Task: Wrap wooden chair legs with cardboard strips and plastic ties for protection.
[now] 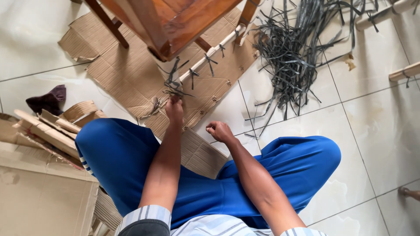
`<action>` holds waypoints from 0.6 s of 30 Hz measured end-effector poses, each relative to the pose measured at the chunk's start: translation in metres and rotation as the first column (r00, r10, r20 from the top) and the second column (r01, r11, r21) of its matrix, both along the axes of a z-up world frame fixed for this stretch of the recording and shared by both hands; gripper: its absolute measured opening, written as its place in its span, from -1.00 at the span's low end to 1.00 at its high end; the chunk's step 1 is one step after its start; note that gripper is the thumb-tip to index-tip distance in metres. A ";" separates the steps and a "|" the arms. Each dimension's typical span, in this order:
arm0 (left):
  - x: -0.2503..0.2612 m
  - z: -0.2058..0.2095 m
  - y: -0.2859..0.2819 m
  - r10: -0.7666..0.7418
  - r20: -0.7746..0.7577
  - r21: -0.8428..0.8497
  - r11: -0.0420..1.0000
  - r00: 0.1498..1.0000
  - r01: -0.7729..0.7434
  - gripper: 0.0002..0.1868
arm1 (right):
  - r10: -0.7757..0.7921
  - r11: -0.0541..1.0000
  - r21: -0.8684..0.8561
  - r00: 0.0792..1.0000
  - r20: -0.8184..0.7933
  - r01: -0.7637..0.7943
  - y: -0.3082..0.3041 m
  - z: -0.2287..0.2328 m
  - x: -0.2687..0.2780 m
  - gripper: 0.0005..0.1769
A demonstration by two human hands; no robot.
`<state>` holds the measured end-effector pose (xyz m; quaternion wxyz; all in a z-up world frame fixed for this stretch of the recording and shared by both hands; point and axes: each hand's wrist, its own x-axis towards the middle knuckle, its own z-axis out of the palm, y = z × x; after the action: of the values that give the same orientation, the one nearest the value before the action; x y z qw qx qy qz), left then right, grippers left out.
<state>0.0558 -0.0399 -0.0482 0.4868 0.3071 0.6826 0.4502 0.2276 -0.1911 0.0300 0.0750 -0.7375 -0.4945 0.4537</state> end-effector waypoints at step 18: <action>0.056 0.023 -0.073 -0.844 -0.504 -0.358 0.397 0.183 0.845 -0.61 | -0.485 0.874 0.027 0.872 0.067 0.484 0.013 -0.067 0.115 -0.70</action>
<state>0.1113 -0.1134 -0.0256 0.3978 0.7587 0.5155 -0.0210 0.3421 -0.1777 -0.0366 0.1719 -0.8534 -0.2985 0.3913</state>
